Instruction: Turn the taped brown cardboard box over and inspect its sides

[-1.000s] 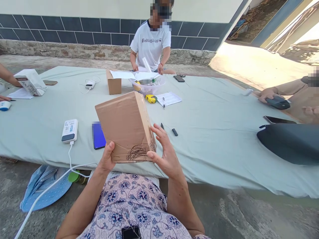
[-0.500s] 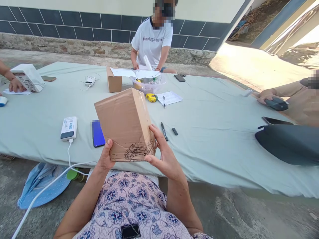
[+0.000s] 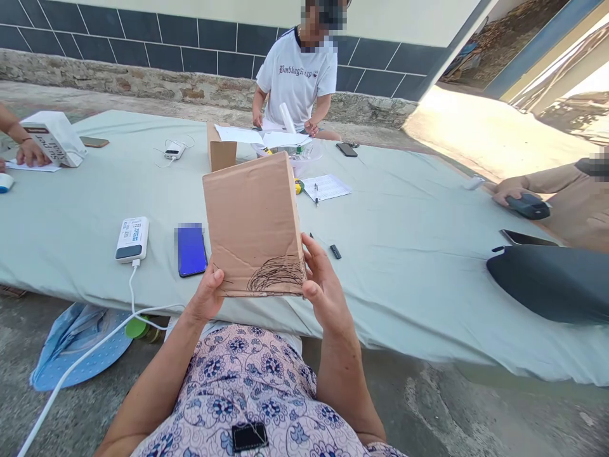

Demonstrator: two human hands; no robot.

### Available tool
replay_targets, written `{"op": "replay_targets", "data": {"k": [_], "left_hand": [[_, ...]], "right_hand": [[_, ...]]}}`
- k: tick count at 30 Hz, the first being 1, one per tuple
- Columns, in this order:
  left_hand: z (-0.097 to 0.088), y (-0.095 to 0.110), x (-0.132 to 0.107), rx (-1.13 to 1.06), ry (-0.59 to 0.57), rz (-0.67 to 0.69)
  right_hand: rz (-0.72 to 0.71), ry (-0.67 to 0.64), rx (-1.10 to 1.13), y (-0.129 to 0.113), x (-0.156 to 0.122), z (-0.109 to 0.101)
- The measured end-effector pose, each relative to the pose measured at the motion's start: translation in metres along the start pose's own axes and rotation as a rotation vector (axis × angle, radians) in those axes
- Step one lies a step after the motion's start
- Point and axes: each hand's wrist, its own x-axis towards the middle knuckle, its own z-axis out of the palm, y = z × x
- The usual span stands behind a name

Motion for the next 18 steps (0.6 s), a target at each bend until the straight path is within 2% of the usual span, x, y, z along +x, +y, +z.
{"op": "replay_targets", "data": {"k": [5,12,18], "left_hand": [[-0.002,0.004,0.002,-0.039,0.033,-0.055],[0.0,0.009,0.004,-0.119,-0.128,-0.18],[0.004,0.011,0.004,-0.253,-0.193,-0.328]], "right_hand": [[-0.069,0.044,-0.049,0.003,0.002,0.004],[-0.142,0.152,-0.021,-0.003,0.0,0.008],[-0.263,0.12,-0.01,-0.006,-0.005,0.01]]}}
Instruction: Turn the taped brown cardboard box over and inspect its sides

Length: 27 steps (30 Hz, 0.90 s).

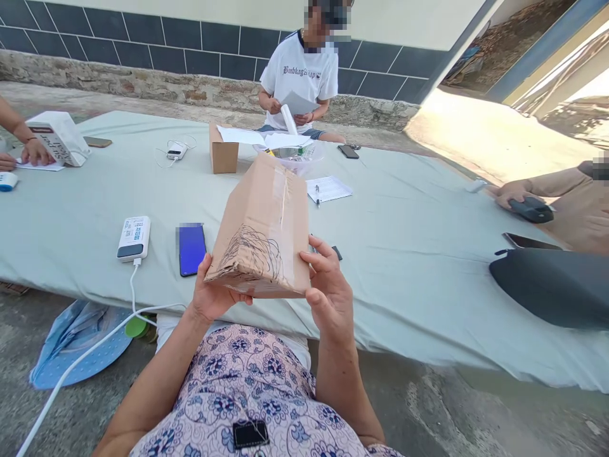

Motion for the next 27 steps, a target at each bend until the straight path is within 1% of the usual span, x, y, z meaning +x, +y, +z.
{"op": "replay_targets", "data": {"k": [2,5,8,11,14,16,20,24,27], "left_hand": [[-0.002,0.0,0.0,-0.028,-0.023,-0.038],[-0.006,0.0,0.0,-0.034,-0.054,-0.051],[-0.01,0.001,-0.001,-0.014,-0.1,-0.062],[-0.014,0.002,-0.001,-0.005,-0.143,-0.108],[-0.018,0.002,-0.003,0.011,-0.155,-0.151],[-0.02,0.0,-0.004,0.042,-0.15,-0.17],[-0.025,-0.004,-0.008,0.114,-0.162,-0.229],[-0.03,-0.005,-0.004,0.114,-0.204,-0.316],[-0.03,-0.004,0.002,0.123,-0.198,-0.4]], "right_hand": [[-0.036,-0.026,0.004,0.001,-0.002,-0.001],[-0.059,-0.048,-0.016,0.003,-0.003,-0.005],[-0.038,-0.071,-0.051,0.004,-0.003,-0.011],[-0.022,-0.111,-0.044,0.007,-0.003,-0.017],[0.004,-0.09,-0.022,0.011,-0.001,-0.022],[0.028,-0.011,0.017,0.015,0.002,-0.024],[0.071,0.202,0.094,0.018,0.009,-0.03],[0.117,0.452,0.074,0.02,0.009,-0.037],[0.133,0.564,0.046,0.025,0.008,-0.042]]}}
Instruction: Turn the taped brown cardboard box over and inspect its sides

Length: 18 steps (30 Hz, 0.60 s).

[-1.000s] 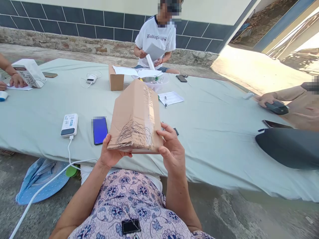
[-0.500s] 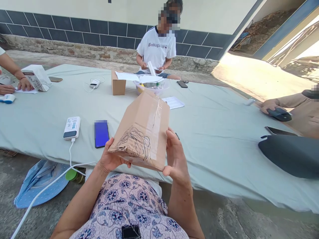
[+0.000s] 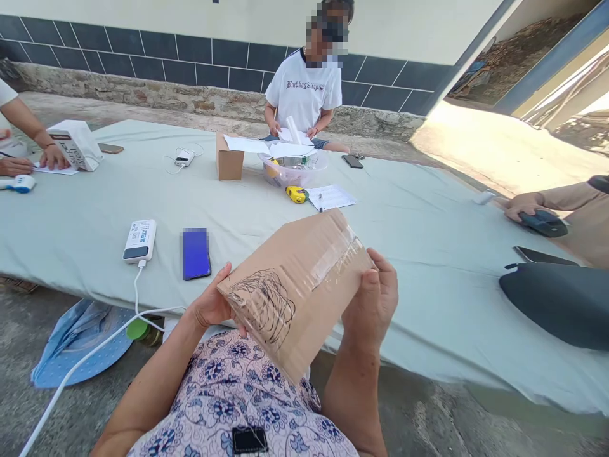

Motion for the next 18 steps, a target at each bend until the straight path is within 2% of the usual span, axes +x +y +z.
{"op": "replay_targets", "data": {"k": [3,6,15,18], "left_hand": [[0.004,0.004,0.003,0.014,0.066,-0.013],[0.008,0.006,0.001,0.005,0.121,0.038],[0.011,0.004,0.002,-0.031,0.469,0.445],[0.016,0.007,0.004,-0.049,0.511,0.51]], "right_hand": [[-0.02,0.054,-0.014,0.009,0.002,0.0],[-0.039,0.081,0.008,0.018,0.004,0.004],[0.135,0.052,0.034,0.024,0.005,0.009],[0.165,0.049,0.025,0.025,0.006,0.008]]}}
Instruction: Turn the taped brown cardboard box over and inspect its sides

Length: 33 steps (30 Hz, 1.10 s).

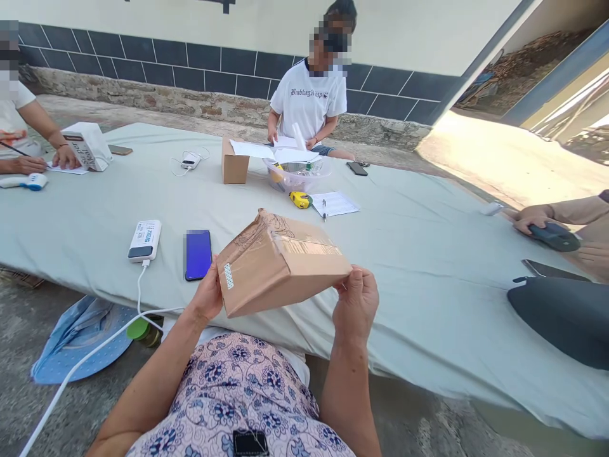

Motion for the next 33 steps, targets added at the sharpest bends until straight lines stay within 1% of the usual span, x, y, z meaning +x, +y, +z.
{"op": "replay_targets", "data": {"k": [4,7,11,13,15,19,26,28,30,33], "left_hand": [[0.006,0.005,-0.003,-0.046,-0.044,0.036],[0.01,0.008,-0.007,-0.025,-0.129,0.091],[0.012,0.007,-0.012,0.091,-0.287,0.215],[0.013,0.005,-0.014,0.195,-0.319,0.27],[0.016,0.003,-0.016,0.287,-0.296,0.281],[0.02,0.0,-0.018,0.367,-0.216,0.231],[0.023,-0.002,-0.017,0.397,-0.256,0.212],[0.023,-0.002,-0.018,0.387,-0.219,0.226],[0.024,-0.003,-0.02,0.353,-0.173,0.236],[0.023,-0.004,-0.02,0.308,-0.149,0.229]], "right_hand": [[0.026,-0.016,0.0,-0.001,0.001,0.002],[0.056,-0.019,0.029,-0.002,0.002,0.005],[0.09,-0.012,0.051,-0.003,0.003,0.009],[0.1,-0.015,0.063,-0.003,0.002,0.011],[0.102,-0.021,0.079,-0.002,0.0,0.013],[0.083,-0.003,0.099,-0.003,-0.005,0.015],[0.041,-0.005,0.125,-0.006,-0.01,0.019],[0.009,-0.038,0.131,-0.008,-0.015,0.021],[-0.02,-0.103,0.116,-0.009,-0.02,0.024],[-0.033,-0.203,0.065,-0.01,-0.028,0.027]]}}
